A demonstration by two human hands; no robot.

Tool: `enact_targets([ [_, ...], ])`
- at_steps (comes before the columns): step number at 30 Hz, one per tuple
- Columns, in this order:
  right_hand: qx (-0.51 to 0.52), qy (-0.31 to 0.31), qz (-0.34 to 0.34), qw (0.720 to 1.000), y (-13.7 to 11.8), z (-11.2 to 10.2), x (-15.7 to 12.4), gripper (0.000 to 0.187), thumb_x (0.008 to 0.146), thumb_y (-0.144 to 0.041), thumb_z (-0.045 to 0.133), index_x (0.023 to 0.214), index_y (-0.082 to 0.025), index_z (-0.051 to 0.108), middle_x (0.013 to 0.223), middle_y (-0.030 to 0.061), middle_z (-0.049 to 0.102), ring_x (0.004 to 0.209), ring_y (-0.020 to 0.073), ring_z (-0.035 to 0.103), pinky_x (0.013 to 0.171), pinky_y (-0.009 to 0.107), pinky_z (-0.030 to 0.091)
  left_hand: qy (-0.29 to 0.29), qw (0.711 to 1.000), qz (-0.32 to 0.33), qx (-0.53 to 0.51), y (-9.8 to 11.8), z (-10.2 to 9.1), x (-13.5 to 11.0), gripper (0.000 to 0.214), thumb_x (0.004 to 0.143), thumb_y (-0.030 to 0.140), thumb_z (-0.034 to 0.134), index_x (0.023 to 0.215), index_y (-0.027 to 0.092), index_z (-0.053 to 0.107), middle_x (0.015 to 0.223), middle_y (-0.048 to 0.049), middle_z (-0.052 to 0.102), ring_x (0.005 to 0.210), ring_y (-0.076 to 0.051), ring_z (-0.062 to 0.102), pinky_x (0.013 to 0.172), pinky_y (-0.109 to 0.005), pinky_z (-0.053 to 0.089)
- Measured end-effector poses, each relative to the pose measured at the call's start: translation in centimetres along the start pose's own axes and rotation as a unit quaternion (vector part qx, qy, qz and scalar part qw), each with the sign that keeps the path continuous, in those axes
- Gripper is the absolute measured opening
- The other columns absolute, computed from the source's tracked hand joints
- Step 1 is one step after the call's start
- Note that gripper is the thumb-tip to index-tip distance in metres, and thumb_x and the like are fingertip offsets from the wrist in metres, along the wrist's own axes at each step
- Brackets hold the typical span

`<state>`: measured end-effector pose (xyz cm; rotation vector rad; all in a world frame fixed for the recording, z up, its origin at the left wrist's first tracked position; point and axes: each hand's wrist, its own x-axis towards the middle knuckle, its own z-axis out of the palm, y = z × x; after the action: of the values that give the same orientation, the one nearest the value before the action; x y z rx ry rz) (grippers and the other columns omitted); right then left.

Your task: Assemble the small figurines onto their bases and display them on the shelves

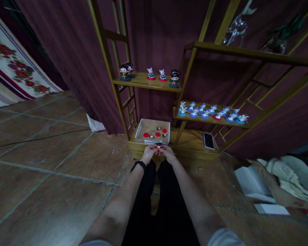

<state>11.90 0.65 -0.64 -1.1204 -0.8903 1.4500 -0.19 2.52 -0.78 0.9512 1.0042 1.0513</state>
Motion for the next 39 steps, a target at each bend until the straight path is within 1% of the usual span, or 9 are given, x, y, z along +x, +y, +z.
enact_targets([
  [10,0.021,0.026,-0.002,0.999,0.2,-0.1,0.2,0.032,0.054,-0.032,0.073,0.080,-0.016,0.064,0.069,-0.0008,0.068,0.052,0.0098,0.060,0.056,0.024,0.048,0.001,1.000,-0.018,-0.002,0.5,0.1,0.3,0.023,0.053,0.019,0.074,0.073,0.010,0.065,0.051,0.0006,0.058,0.043,-0.007,0.049,0.046,-0.018,0.037],
  [18,0.002,0.032,0.004,0.999,0.6,-0.4,0.6,0.029,0.054,-0.029,0.074,0.079,-0.017,0.065,0.069,-0.0002,0.068,0.053,0.0109,0.062,0.054,0.024,0.050,-0.009,1.000,-0.002,0.026,0.5,0.1,0.1,0.018,0.055,0.019,0.073,0.068,0.010,0.065,0.049,0.0008,0.057,0.041,-0.007,0.048,0.044,-0.018,0.036],
  [25,-0.026,0.016,-0.004,1.000,1.4,-0.8,0.9,0.025,0.056,-0.031,0.071,0.076,-0.017,0.064,0.068,-0.0006,0.068,0.053,0.0107,0.061,0.056,0.024,0.050,-0.004,0.992,0.011,0.124,0.0,0.5,0.4,0.017,0.063,0.022,0.067,0.073,0.009,0.064,0.050,0.0014,0.057,0.044,-0.007,0.049,0.047,-0.019,0.039],
  [28,-0.041,0.027,-0.012,0.999,1.9,-1.1,1.2,0.022,0.058,-0.031,0.068,0.075,-0.018,0.063,0.068,-0.0012,0.068,0.054,0.0116,0.061,0.057,0.025,0.050,0.005,0.990,0.015,0.143,-0.2,0.6,0.6,0.012,0.065,0.018,0.064,0.075,0.010,0.063,0.048,0.0035,0.054,0.044,-0.008,0.048,0.050,-0.020,0.040],
  [30,-0.053,0.038,-0.024,0.998,2.2,-1.3,1.4,0.021,0.059,-0.030,0.067,0.076,-0.019,0.062,0.069,-0.0013,0.068,0.059,0.0132,0.061,0.060,0.027,0.051,0.013,0.983,0.026,0.179,-0.1,0.7,0.5,0.013,0.067,0.017,0.063,0.079,0.011,0.064,0.052,0.0031,0.057,0.049,-0.009,0.051,0.054,-0.020,0.042],
  [32,-0.063,0.044,-0.037,0.996,2.4,-1.6,1.6,0.020,0.059,-0.029,0.066,0.076,-0.020,0.062,0.073,-0.0016,0.068,0.066,0.0148,0.062,0.065,0.030,0.051,0.021,0.960,0.060,0.274,0.0,0.8,0.1,0.018,0.070,0.017,0.061,0.087,0.014,0.065,0.064,-0.0003,0.063,0.061,-0.012,0.058,0.062,-0.022,0.044],
  [33,-0.067,0.044,-0.044,0.996,2.4,-1.7,1.7,0.020,0.059,-0.028,0.066,0.077,-0.021,0.062,0.074,-0.0019,0.068,0.069,0.0154,0.063,0.068,0.031,0.051,0.024,0.937,0.081,0.339,0.1,0.8,-0.1,0.021,0.072,0.018,0.060,0.092,0.015,0.065,0.072,-0.0025,0.066,0.069,-0.014,0.060,0.067,-0.023,0.045],
  [36,-0.071,0.037,-0.059,0.995,2.6,-2.0,1.7,0.021,0.058,-0.027,0.065,0.079,-0.023,0.062,0.077,-0.0031,0.068,0.075,0.0158,0.063,0.074,0.032,0.050,0.031,0.846,0.123,0.518,0.3,1.2,-0.9,0.027,0.080,0.022,0.053,0.105,0.018,0.061,0.092,-0.0085,0.067,0.087,-0.019,0.062,0.077,-0.027,0.044],
  [39,-0.049,0.044,-0.055,0.996,2.7,-1.9,1.8,0.026,0.058,-0.027,0.064,0.084,-0.024,0.062,0.079,-0.0032,0.068,0.075,0.0153,0.062,0.074,0.033,0.050,0.036,0.782,0.135,0.607,0.6,1.7,-1.4,0.033,0.085,0.025,0.046,0.117,0.019,0.053,0.103,-0.0120,0.064,0.091,-0.021,0.061,0.078,-0.030,0.045],
])
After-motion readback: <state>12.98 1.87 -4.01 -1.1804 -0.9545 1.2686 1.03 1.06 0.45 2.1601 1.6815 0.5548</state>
